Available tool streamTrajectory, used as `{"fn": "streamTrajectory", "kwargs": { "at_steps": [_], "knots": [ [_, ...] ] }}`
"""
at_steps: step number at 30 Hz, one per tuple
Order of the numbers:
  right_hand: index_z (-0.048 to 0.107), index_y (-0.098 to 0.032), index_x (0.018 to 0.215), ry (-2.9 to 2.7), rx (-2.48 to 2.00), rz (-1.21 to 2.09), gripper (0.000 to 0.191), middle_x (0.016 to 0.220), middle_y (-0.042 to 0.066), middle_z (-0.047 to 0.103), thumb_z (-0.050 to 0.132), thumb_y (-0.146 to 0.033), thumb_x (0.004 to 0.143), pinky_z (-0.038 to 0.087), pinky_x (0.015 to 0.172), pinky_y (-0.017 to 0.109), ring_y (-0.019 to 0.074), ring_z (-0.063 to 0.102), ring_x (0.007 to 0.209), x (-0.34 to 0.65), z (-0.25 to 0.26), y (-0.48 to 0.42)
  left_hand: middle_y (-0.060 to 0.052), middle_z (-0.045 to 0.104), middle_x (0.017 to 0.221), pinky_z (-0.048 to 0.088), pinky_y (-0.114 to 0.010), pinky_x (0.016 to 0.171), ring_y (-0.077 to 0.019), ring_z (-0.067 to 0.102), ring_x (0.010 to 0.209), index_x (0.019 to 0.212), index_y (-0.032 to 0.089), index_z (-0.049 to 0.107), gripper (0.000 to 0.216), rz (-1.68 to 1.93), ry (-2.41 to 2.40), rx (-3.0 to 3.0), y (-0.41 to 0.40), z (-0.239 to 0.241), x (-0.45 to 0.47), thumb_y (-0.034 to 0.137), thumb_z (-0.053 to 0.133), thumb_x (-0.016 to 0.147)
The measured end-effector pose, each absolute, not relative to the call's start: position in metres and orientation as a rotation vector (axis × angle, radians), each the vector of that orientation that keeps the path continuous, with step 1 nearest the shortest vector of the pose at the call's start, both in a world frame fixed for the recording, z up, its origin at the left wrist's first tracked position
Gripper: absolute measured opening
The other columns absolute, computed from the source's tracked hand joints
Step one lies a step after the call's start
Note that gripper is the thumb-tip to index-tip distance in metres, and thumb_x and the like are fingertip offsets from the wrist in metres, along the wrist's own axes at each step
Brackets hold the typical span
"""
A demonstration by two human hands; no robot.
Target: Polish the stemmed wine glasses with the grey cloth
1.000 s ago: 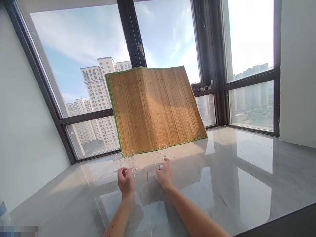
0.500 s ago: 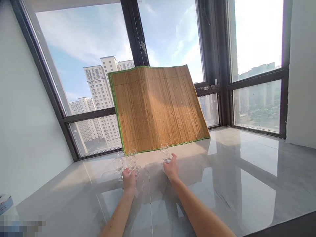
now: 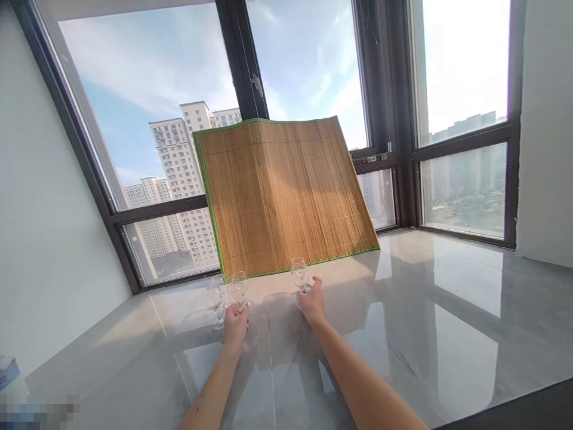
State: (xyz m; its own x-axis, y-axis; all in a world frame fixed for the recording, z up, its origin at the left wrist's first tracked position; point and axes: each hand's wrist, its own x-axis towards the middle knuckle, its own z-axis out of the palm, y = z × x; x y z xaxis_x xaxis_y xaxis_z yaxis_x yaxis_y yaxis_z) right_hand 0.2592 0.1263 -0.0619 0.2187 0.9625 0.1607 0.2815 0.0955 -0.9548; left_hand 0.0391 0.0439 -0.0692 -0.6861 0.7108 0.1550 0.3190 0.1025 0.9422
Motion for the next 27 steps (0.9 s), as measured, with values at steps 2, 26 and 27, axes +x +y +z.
{"fn": "streamTrajectory", "kwargs": {
  "at_steps": [2, 26, 27],
  "knots": [
    [0.032, -0.020, 0.137, -1.274, -1.427, 0.787, 0.072, 0.085, 0.006, 0.066, 0.054, -0.027, 0.069, 0.046, 0.065, 0.032, 0.0254, 0.063, 0.075, 0.261, -0.062, 0.127, 0.000, 0.064, 0.083, 0.043, -0.025, 0.055, -0.0123, 0.057, 0.055, 0.114, 0.021, 0.053, 0.036, 1.603, 2.077, 1.043, 0.043, -0.068, 0.040, 0.034, 0.054, 0.081],
    [0.038, -0.025, 0.131, -1.323, -0.898, 0.511, 0.059, 0.094, 0.002, 0.059, 0.054, -0.022, 0.074, 0.047, 0.071, 0.030, 0.0187, 0.061, 0.076, 0.225, -0.035, 0.053, -0.005, 0.068, 0.083, 0.037, -0.027, 0.068, -0.0206, 0.061, 0.080, 0.093, 0.021, 0.066, 0.030, 1.349, 2.268, 1.568, 0.024, -0.051, 0.059, 0.045, 0.048, 0.088],
    [0.037, -0.025, 0.131, -1.363, -0.836, 0.549, 0.061, 0.093, 0.001, 0.059, 0.054, -0.020, 0.073, 0.047, 0.072, 0.030, 0.0176, 0.060, 0.075, 0.223, -0.033, 0.052, -0.005, 0.068, 0.081, 0.036, -0.027, 0.069, -0.0216, 0.060, 0.082, 0.087, 0.021, 0.066, 0.028, 1.311, 2.313, 1.658, 0.022, -0.050, 0.061, 0.042, 0.049, 0.088]
  ]
}}
